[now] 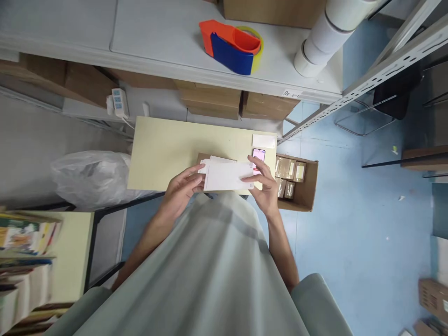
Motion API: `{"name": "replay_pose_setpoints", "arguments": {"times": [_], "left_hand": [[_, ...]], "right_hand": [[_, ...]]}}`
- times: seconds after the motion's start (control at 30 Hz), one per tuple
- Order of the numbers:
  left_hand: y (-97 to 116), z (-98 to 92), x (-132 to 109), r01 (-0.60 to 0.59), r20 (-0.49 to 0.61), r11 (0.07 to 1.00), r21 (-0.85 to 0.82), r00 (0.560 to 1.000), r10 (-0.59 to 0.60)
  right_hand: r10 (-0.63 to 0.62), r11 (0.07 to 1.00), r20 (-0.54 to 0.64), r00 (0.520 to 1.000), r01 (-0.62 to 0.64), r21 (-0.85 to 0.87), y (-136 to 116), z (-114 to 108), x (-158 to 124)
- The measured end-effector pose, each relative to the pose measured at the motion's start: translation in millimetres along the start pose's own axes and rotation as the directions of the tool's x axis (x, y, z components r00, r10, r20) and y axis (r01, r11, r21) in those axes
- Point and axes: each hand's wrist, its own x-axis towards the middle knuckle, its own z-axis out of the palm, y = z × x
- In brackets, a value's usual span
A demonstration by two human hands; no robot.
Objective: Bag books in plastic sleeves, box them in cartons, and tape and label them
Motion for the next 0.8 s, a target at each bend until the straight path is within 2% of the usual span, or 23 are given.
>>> {"name": "replay_pose_setpoints", "arguments": {"times": [0.13, 0.27, 0.47, 0.6, 0.8], "left_hand": [[8.3, -18.4, -5.6, 0.045, 0.139, 0.999, 0.024, 0.989, -0.048], [18.1, -34.5, -11.9, 0.029, 0.254, 0.998, 0.052, 0.966, -0.042], [26.9, -50.1, -14.6, 0.025, 0.275, 0.997, 0.072, 0.96, -0.043], [30.8, -57.3, -16.0, 0.015, 0.287, 0.996, 0.09, 0.957, -0.04], [39.0, -65.0, -23.1, 0.01, 0.306, 0.989, 0.148, 0.951, -0.056]], "right_hand": [[-0.025, 0.994, -0.015, 1.0, 0.024, -0.11, -19.3, 8.8, -1.4], [-0.039, 0.994, -0.033, 0.999, 0.036, -0.103, -28.4, 18.1, -0.8], [-0.002, 0.992, -0.031, 1.0, -0.002, -0.123, -39.3, 31.9, -1.7], [-0.059, 0.994, -0.02, 0.998, 0.057, -0.098, -43.8, 38.3, -3.2], [-0.128, 0.99, -0.001, 0.992, 0.128, 0.05, -37.9, 46.6, -2.8]]}}
